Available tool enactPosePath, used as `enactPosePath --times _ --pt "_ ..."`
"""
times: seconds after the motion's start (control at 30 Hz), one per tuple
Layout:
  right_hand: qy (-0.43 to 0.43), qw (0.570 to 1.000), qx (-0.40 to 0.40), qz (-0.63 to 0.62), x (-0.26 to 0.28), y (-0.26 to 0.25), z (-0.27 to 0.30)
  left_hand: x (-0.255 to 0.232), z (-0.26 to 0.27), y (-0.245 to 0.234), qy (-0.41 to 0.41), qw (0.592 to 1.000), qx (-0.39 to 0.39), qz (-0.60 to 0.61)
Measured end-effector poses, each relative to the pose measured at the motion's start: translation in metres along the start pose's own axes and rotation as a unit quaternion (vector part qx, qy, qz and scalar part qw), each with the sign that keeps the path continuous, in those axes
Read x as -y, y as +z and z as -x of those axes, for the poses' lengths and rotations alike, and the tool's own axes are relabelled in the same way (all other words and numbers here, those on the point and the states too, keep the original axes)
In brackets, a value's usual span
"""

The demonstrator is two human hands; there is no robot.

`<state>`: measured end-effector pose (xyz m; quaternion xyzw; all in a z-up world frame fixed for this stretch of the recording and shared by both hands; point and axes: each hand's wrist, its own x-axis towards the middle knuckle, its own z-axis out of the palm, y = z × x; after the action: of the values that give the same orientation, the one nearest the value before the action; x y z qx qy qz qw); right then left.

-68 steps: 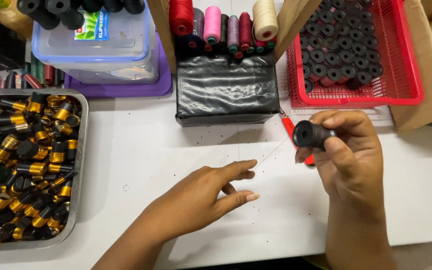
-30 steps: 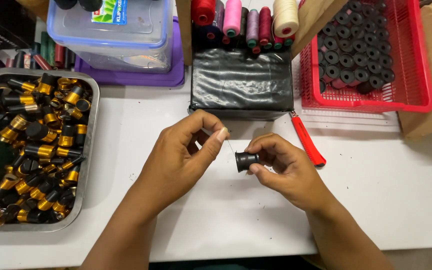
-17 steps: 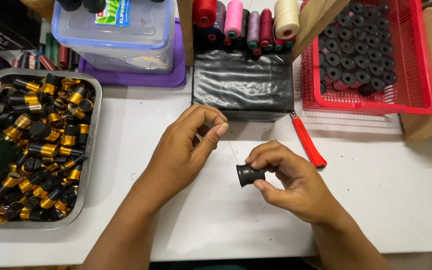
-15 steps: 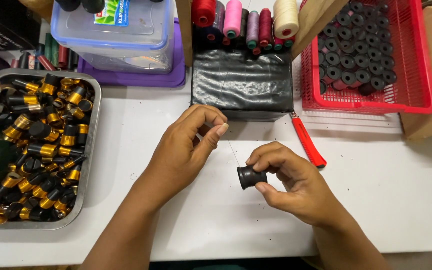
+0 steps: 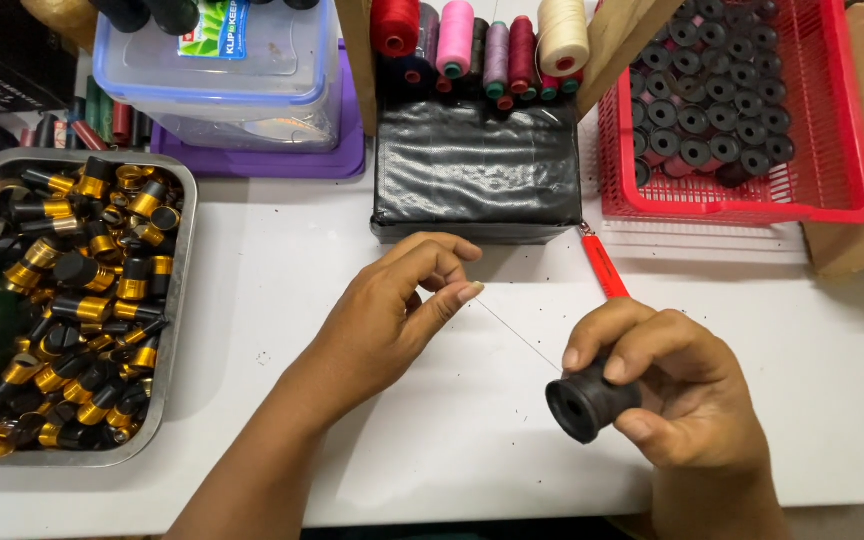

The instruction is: The person winds a thin thread onto a small black plastic bobbin by hand. They repeatedly pull the thread taut and rotate the bobbin to build up layers. The workspace contains multiple finished bobbins and spools of colored thread.

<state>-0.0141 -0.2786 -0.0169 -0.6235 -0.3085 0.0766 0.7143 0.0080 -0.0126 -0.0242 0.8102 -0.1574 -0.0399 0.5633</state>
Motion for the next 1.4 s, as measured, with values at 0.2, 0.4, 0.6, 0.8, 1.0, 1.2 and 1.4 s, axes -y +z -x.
enactPosePath --times 0.2,0.4,0.6,0.8,1.0,1.2,1.4 --pt "-0.022 0.998 -0.061 0.002 -0.002 -0.015 0.004 -0.021 0.0 0.0 -0.131 0.985 0.107 0.021" --pt "-0.029 0.991 -0.122 -0.039 -0.009 -0.02 -0.004 -0.027 0.006 0.003 -0.163 0.962 0.218 -0.018" --pt "0.024 0.981 -0.193 -0.014 -0.024 -0.023 -0.014 -0.031 0.012 0.006 -0.164 0.951 0.26 -0.039" --pt "0.08 0.968 -0.237 0.015 -0.037 -0.023 -0.02 -0.035 0.016 0.005 -0.136 0.955 0.261 -0.046" --pt "0.121 0.965 -0.234 0.016 -0.048 -0.02 -0.026 -0.04 0.017 0.002 -0.14 0.957 0.253 -0.038" --pt "0.139 0.971 -0.193 0.024 -0.054 -0.012 -0.029 -0.041 0.018 -0.004 -0.13 0.971 0.201 -0.022" --pt "0.175 0.973 -0.148 0.04 -0.055 0.0 -0.03 -0.042 0.019 -0.014 -0.078 0.99 0.115 -0.002"
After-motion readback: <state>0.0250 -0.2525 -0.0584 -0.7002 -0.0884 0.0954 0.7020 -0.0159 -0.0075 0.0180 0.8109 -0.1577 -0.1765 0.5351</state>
